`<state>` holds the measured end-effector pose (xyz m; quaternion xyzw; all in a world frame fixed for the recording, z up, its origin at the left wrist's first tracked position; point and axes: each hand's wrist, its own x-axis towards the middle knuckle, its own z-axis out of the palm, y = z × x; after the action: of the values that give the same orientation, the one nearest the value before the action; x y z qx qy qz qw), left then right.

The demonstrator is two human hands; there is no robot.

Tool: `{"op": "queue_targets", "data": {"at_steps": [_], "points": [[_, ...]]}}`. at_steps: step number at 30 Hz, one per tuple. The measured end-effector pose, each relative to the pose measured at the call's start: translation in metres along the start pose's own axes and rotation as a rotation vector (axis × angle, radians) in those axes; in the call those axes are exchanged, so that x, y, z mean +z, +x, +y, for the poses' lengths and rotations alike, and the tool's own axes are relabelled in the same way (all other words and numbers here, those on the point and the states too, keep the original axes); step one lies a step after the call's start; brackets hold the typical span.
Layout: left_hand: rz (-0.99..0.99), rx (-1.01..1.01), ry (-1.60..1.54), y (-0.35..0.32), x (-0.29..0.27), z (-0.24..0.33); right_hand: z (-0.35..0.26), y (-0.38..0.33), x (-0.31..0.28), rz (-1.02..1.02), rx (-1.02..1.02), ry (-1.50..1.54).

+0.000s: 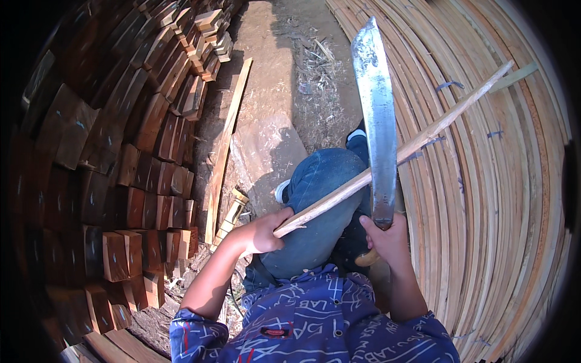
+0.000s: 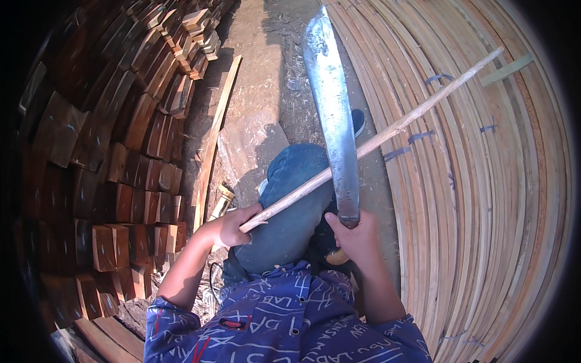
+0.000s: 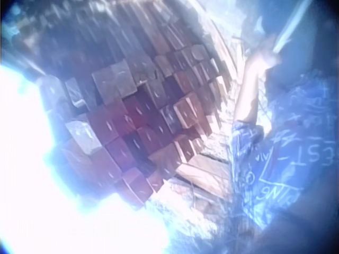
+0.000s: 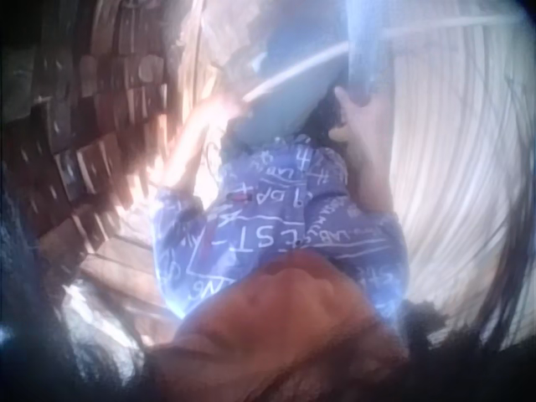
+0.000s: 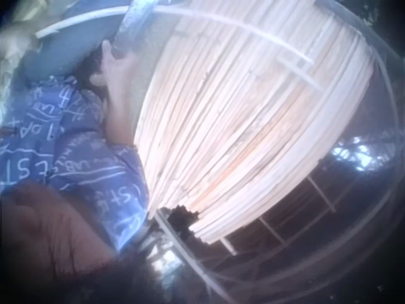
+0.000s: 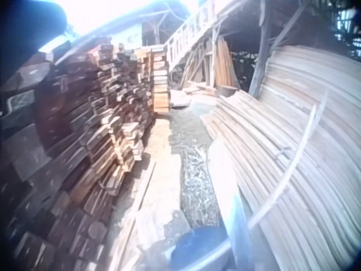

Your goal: The person sits on the ground and uses a large curved blade to shave and smooth a long wooden plank. They repeatedly draw the blade along the plank's surface to remove thin layers of wood, refining its shape.

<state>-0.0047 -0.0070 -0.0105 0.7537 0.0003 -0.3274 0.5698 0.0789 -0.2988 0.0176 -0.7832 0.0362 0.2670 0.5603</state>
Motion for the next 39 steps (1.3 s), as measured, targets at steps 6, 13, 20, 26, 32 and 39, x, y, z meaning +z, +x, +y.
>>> {"op": "queue_targets", "data": {"at_steps": [6,13,20,26,32,39], "points": [[0.062,0.025,-0.035,-0.001,0.010,-0.011,-0.001,-0.018,0.018,-0.045,-0.092,-0.222],[0.089,0.046,-0.091,-0.003,0.012,-0.014,-0.001,-0.006,-0.003,0.039,0.010,0.176],[0.038,-0.003,-0.028,-0.001,0.008,-0.014,0.008,-0.034,0.014,-0.123,-0.264,-0.402],[0.060,-0.004,-0.035,-0.004,0.010,-0.008,0.007,-0.021,-0.015,0.040,0.058,-0.074],[0.045,0.024,-0.089,-0.001,0.008,-0.006,0.011,-0.029,-0.004,0.059,-0.054,-0.190],[0.065,-0.017,-0.070,-0.006,0.010,0.001,0.001,-0.023,-0.024,0.061,-0.100,-0.116]]}}
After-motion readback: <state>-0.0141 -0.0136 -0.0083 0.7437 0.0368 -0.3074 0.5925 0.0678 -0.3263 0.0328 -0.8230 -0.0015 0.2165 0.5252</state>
